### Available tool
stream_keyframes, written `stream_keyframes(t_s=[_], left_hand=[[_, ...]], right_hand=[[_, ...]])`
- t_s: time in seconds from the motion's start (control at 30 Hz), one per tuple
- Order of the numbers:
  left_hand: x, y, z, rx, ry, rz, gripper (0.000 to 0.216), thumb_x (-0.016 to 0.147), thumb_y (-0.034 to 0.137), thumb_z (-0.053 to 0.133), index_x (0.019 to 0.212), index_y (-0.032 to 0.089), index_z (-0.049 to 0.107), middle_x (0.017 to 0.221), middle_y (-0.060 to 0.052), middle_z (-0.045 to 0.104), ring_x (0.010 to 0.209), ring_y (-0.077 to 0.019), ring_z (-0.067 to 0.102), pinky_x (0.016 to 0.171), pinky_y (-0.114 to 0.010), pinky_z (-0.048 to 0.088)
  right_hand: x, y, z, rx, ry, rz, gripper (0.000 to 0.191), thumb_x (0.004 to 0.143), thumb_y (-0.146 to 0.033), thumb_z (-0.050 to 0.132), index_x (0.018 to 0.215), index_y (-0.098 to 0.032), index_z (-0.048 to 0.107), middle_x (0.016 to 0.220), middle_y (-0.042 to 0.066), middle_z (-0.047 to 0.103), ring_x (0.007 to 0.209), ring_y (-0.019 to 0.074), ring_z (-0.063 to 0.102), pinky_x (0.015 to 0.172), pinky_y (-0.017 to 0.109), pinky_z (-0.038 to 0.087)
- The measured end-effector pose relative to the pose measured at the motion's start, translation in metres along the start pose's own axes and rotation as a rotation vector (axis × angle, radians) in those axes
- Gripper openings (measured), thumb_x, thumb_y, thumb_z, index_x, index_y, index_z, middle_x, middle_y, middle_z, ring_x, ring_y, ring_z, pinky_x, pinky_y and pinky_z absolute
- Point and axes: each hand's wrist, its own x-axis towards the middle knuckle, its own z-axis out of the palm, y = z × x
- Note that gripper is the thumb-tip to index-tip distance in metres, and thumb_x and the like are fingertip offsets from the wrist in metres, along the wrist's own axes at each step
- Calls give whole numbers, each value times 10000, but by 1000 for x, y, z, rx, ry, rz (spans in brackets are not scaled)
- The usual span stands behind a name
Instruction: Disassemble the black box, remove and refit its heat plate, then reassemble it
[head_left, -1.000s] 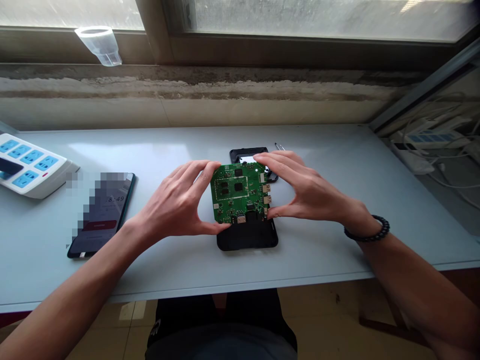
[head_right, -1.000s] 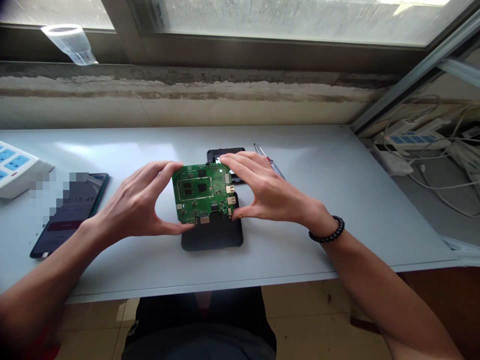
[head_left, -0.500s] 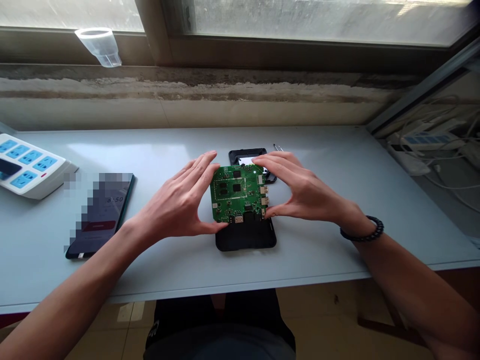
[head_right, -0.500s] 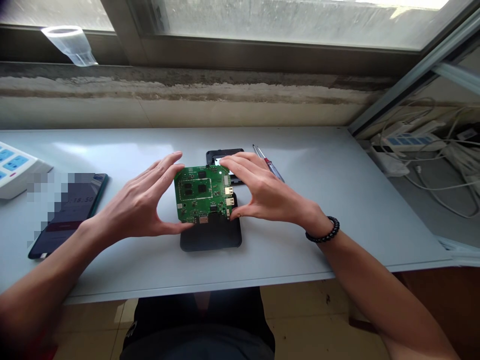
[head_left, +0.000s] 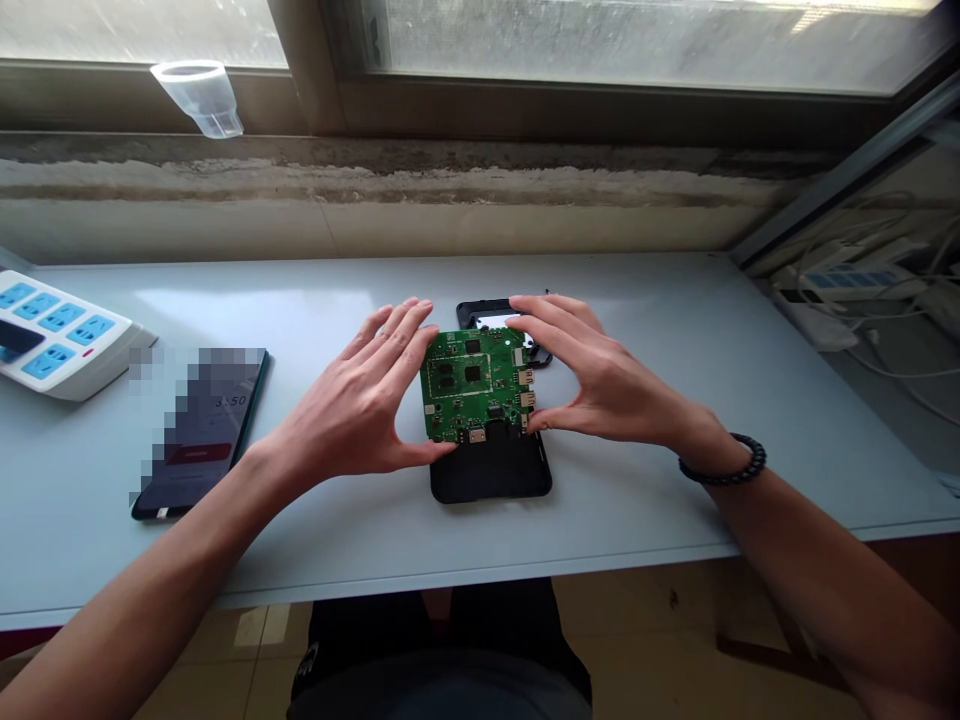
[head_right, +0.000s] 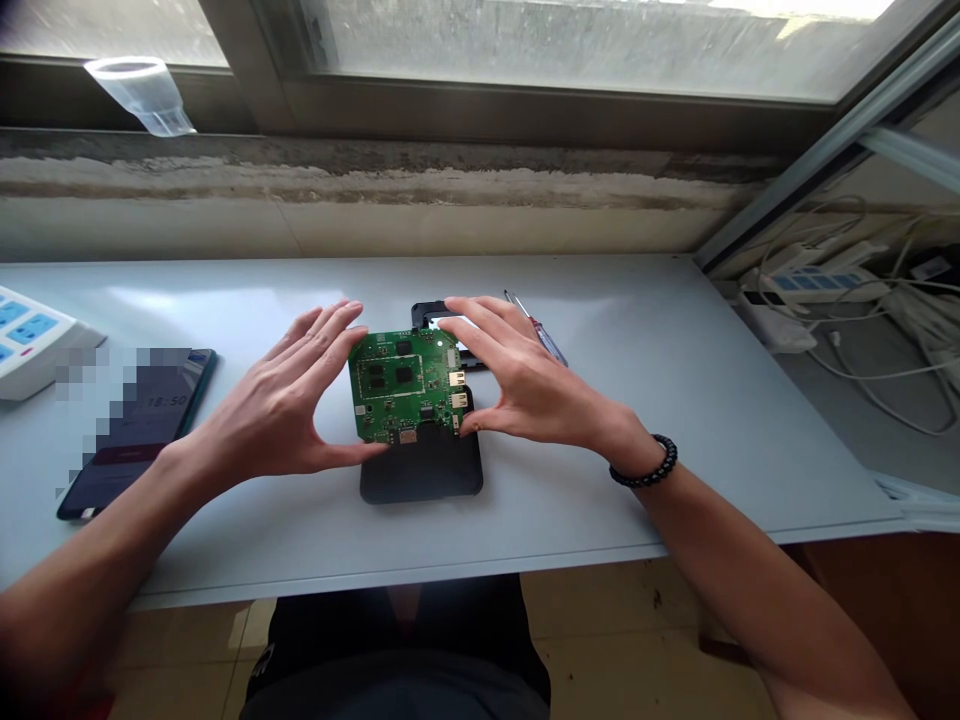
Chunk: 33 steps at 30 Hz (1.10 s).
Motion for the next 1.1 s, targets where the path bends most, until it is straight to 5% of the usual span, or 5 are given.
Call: stream_keyframes(t_s=[0.3, 0.6, 0.9, 1.1], left_hand=[[1, 0, -1, 12, -11, 9, 890, 875, 502, 758, 1500, 21, 345, 1535, -392, 453, 1498, -491, 416, 1217, -664, 399], [0, 0, -3, -41, 15, -2, 948, 863, 497, 784, 1558, 83, 289, 1561, -354, 452, 1500, -468, 426, 1215, -677, 399], [-1, 2, -5, -206, 9, -62, 939, 806, 532, 836, 1493, 54, 411, 1547, -345, 479, 1494, -438, 450, 1233, -607, 412], [-3, 4, -8, -358, 9, -133, 952, 776, 533, 862, 1529, 146, 426, 1573, -268, 497, 1458, -380, 520, 1218, -564, 453]], right_hand=[[1, -2, 0, 36, -8, -52, 967, 837, -590, 762, 1588, -113, 383, 1581, 223, 466, 1522, 389, 400, 1213, 616, 435], [2, -4, -3, 76, -1, -27, 950, 829, -602, 766, 1587, -161, 401, 1574, 188, 489, 1527, 372, 401, 1220, 600, 436], [4, -4, -7, 218, -52, 6, 979, 760, -559, 846, 1557, -152, 448, 1540, 169, 531, 1502, 353, 439, 1280, 599, 356], [3, -9, -16, 318, -126, 129, 1012, 703, -587, 871, 1543, -172, 488, 1525, 159, 550, 1462, 348, 485, 1200, 547, 465]])
